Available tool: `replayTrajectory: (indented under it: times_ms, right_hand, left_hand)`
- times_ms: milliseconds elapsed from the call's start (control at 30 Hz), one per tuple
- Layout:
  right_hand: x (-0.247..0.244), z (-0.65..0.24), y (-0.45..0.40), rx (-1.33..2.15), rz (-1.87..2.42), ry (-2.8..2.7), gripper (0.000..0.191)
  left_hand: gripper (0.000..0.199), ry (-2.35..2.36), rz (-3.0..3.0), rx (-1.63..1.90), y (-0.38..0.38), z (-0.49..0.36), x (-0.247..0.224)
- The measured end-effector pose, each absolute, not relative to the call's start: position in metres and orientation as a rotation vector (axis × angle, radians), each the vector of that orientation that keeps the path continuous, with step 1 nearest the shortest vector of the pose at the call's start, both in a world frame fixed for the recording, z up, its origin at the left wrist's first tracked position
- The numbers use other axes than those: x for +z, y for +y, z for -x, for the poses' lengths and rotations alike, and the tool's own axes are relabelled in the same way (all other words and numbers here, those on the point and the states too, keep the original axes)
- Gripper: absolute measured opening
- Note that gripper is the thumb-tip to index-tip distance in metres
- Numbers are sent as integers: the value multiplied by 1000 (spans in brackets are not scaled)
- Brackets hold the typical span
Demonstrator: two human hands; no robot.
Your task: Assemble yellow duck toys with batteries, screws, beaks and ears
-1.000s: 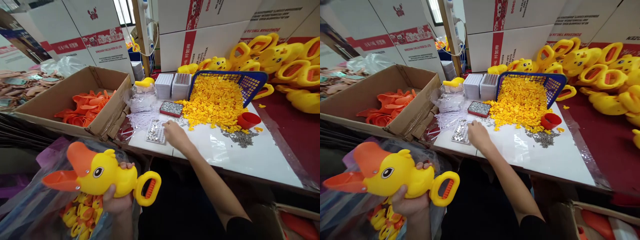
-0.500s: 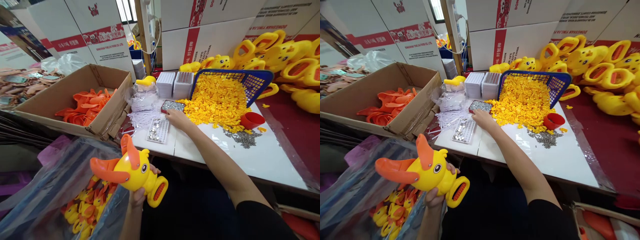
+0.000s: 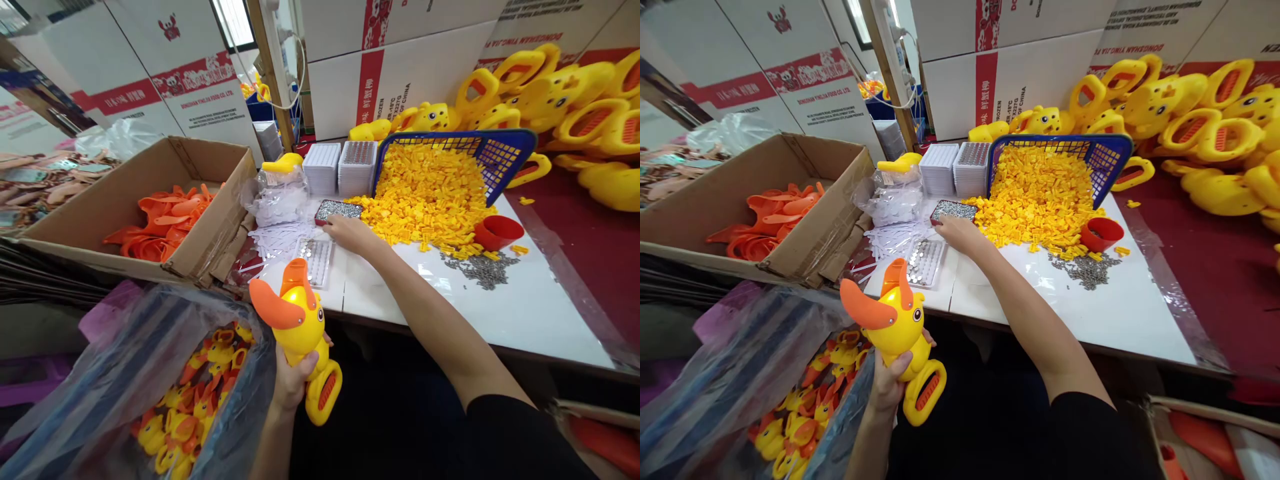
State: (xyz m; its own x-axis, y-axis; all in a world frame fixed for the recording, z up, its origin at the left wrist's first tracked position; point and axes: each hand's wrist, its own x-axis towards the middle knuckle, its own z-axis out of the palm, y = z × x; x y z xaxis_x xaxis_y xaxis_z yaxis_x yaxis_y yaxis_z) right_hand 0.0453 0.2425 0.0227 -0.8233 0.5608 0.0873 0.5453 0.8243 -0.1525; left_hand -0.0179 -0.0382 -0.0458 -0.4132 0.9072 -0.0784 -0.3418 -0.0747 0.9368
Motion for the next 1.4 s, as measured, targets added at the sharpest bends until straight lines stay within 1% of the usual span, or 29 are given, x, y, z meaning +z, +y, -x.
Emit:
replayTrajectory:
  times_ms: [133, 167, 200, 233, 300, 367, 433, 533, 667, 733, 800, 900, 1000, 1100, 1267, 1400]
  right_hand:
    - [39, -68, 244, 187, 1027, -2541, 27]
    - [44, -79, 242, 245, 1027, -2404, 26]
    - [50, -91, 239, 366, 979, -2241, 24]
    - [55, -104, 233, 561, 868, -2031, 19]
    - [60, -130, 213, 1048, 521, -1559, 11]
    - [57, -152, 185, 1358, 283, -1264, 14]
    - [48, -167, 156, 1529, 262, -1120, 15]
    - [26, -175, 120, 1612, 343, -1019, 12]
    - [3, -168, 100, 1624, 544, -1076, 14]
    - [-3, -163, 99, 1580, 667, -1158, 16]
    - [-6, -160, 101, 1460, 759, -1213, 18]
    - [-7, -160, 104, 1289, 833, -1229, 17]
    - [-7, -163, 104, 1224, 858, -1240, 16]
    - [-8, -165, 100, 1105, 874, -1349, 12]
    - [-7, -164, 93, 739, 875, -1650, 9]
    - [-5, -163, 91, 638, 886, -1702, 9]
  left_hand:
    - [54, 1506, -586, 1742, -33, 2, -34]
    - [55, 1575, -587, 1757, -31, -1, -32]
    - [57, 1639, -614, 1768, -28, -5, -30]
    - [59, 1700, -666, 1777, -24, -7, -30]
    - [67, 1830, -840, 1768, -16, -11, -31]
    - [75, 1956, -1073, 1696, -7, -15, -32]
    - [78, 2076, -1293, 1558, 2, -21, -33]
    - [81, 2262, -1548, 1265, 13, -32, -30]
    - [81, 2443, -1675, 812, 23, -50, -17]
    - [82, 2439, -1690, 677, 23, -55, -9]
    - [86, 2353, -1726, 625, 20, -57, -4]
    - [95, 2177, -1731, 641, 16, -52, -1]
    - [99, 2061, -1679, 661, 16, -46, -2]
    - [99, 2020, -1643, 629, 20, -43, -1]
    - [96, 2075, -1586, 423, 24, -50, 8]
    - [97, 2081, -1585, 339, 25, -54, 14]
